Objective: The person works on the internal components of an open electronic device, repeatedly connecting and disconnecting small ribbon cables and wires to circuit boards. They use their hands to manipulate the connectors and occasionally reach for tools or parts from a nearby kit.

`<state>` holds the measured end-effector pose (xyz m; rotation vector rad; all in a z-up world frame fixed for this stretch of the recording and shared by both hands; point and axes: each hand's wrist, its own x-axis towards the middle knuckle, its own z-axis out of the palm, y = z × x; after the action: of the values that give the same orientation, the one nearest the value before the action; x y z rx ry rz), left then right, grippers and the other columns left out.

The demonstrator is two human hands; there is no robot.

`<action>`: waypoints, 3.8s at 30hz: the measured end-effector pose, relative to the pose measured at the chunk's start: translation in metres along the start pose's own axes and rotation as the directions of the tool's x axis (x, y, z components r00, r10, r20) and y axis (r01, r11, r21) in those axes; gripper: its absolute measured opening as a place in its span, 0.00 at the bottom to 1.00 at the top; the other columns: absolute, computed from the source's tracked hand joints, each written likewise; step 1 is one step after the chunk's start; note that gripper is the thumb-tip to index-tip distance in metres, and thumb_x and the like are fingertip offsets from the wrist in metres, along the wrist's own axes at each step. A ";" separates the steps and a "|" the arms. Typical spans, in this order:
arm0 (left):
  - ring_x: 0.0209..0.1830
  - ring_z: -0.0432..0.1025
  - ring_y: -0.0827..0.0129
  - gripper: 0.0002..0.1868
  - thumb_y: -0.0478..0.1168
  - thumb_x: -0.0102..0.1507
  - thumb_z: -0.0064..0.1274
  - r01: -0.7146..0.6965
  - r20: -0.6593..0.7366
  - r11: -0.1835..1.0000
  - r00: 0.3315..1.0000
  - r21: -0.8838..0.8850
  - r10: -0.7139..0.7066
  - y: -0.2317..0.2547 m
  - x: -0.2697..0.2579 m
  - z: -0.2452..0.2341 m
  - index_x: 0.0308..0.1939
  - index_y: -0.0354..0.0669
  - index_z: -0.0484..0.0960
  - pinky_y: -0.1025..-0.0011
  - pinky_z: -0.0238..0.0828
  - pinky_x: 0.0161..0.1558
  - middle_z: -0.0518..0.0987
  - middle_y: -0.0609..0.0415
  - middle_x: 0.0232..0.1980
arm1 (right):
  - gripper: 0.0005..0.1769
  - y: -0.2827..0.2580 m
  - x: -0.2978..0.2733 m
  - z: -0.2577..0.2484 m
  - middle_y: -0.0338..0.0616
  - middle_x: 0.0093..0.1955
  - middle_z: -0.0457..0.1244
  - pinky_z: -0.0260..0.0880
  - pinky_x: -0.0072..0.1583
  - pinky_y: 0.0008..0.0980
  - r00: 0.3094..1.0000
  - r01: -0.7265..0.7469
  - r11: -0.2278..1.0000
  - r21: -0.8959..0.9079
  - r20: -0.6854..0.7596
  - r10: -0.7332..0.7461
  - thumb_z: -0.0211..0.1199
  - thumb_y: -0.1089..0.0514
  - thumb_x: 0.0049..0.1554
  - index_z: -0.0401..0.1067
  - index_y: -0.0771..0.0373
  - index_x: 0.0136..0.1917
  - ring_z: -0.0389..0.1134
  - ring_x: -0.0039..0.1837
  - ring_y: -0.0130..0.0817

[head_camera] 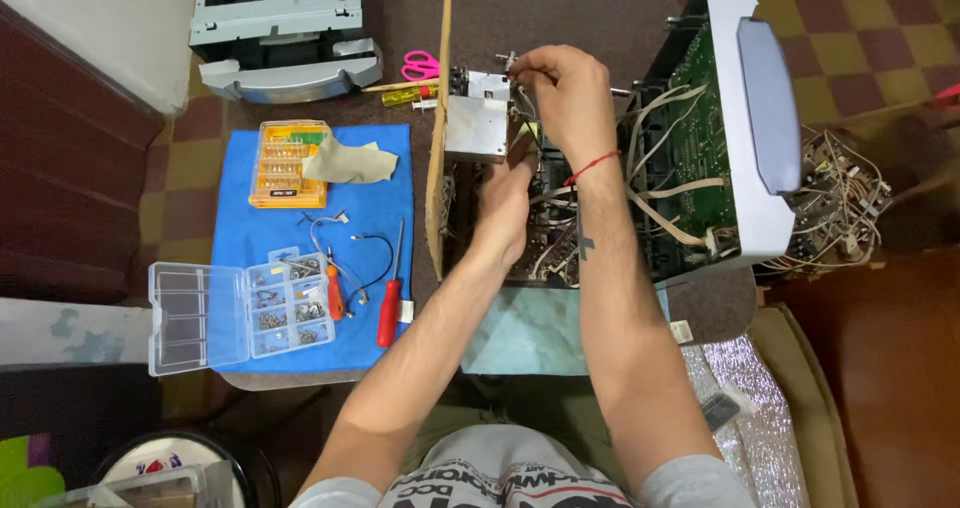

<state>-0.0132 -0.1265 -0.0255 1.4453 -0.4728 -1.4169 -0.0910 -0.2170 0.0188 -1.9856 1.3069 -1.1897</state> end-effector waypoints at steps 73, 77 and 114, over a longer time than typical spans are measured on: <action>0.71 0.69 0.61 0.34 0.56 0.59 0.49 0.083 0.035 0.992 0.996 0.090 -0.087 0.019 -0.004 0.006 0.67 0.47 0.78 0.64 0.62 0.66 0.77 0.53 0.72 | 0.28 -0.031 0.011 -0.011 0.54 0.48 0.61 0.66 0.40 0.54 0.987 0.079 0.883 -0.463 0.162 -0.003 0.59 0.77 0.54 0.69 0.60 0.66 0.67 0.40 0.59; 0.69 0.69 0.65 0.29 0.49 0.60 0.49 0.017 0.073 1.000 0.997 -0.017 -0.016 0.010 0.004 0.007 0.65 0.47 0.79 0.67 0.60 0.68 0.78 0.55 0.69 | 0.24 -0.028 0.008 -0.013 0.56 0.49 0.60 0.65 0.42 0.57 0.985 0.065 0.918 -0.392 0.174 0.005 0.56 0.70 0.62 0.69 0.57 0.70 0.66 0.43 0.66; 0.59 0.74 0.61 0.17 0.44 0.74 0.33 -0.643 0.366 0.623 0.766 0.446 0.529 -0.017 -0.103 -0.050 0.50 0.44 0.79 0.61 0.70 0.58 0.77 0.48 0.58 | 0.08 -0.111 -0.085 -0.065 0.39 0.42 0.72 0.72 0.47 0.28 0.942 0.142 0.990 0.009 -0.308 -0.133 0.58 0.64 0.61 0.76 0.58 0.52 0.72 0.43 0.27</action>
<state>0.0016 -0.0156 0.0019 1.3773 -1.4554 -0.8978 -0.1074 -0.0882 0.1021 -1.9521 1.2985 -1.6294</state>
